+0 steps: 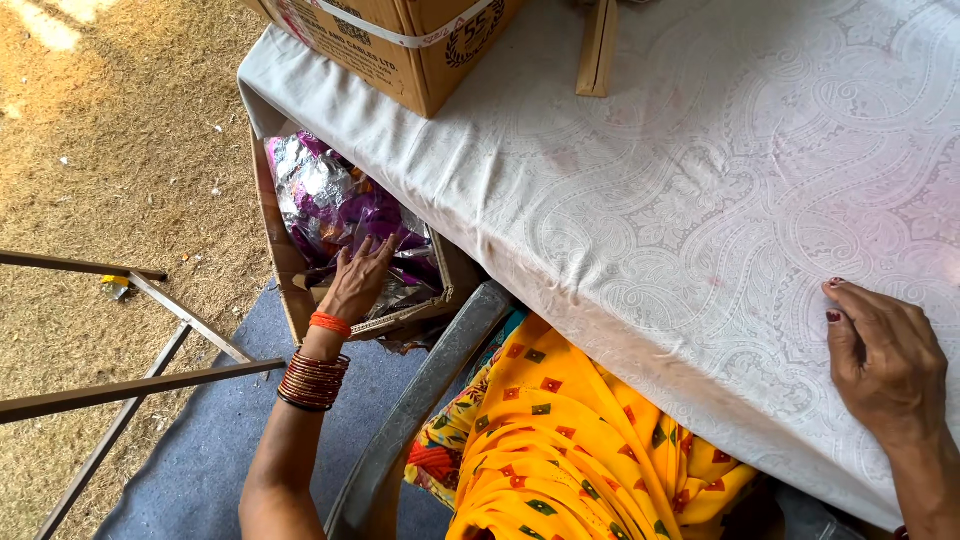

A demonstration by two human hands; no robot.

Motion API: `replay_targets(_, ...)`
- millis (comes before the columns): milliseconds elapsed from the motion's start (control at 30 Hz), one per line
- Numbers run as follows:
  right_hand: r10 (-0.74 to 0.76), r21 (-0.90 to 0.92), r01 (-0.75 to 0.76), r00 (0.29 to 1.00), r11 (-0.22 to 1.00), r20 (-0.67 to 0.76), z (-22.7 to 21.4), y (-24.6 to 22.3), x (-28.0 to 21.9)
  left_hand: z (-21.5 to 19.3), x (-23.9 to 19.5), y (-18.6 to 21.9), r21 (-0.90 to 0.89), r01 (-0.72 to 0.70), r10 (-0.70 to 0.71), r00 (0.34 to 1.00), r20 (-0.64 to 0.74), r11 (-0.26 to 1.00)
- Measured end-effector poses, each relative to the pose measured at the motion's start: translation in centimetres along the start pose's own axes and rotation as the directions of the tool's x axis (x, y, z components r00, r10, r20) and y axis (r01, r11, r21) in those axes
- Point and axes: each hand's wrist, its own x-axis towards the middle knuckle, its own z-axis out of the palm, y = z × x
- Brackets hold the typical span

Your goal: The person wipes rectangular wooden blocks with a cloth and then wraps them in silver foil.

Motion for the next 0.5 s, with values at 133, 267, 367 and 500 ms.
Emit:
replay_targets(133,0.007,-0.003,-0.007,1.0,1.0,0.007,0.6,0.5,-0.6,2.9,0.5,-2.9,-0.121,-0.045,0.041,0.998,-0.041,0.992)
replay_targets(267,0.01,-0.012,-0.01,1.0,1.0,0.0,0.9,0.8,-0.8,4.9,2.1,-3.6,-0.034,0.008,-0.008,1.0,0.02,0.999)
replay_targets(367,0.009,-0.017,-0.009,1.0,1.0,0.004,0.7,0.6,-0.7,4.4,2.4,-3.1,0.028,0.047,-0.043,0.992,-0.122,0.998)
replay_targets(500,0.009,-0.02,-0.009,1.0,1.0,0.012,0.8,0.5,-0.7,1.8,1.6,-1.5,0.25,-0.109,0.23,0.814,-0.533,0.962)
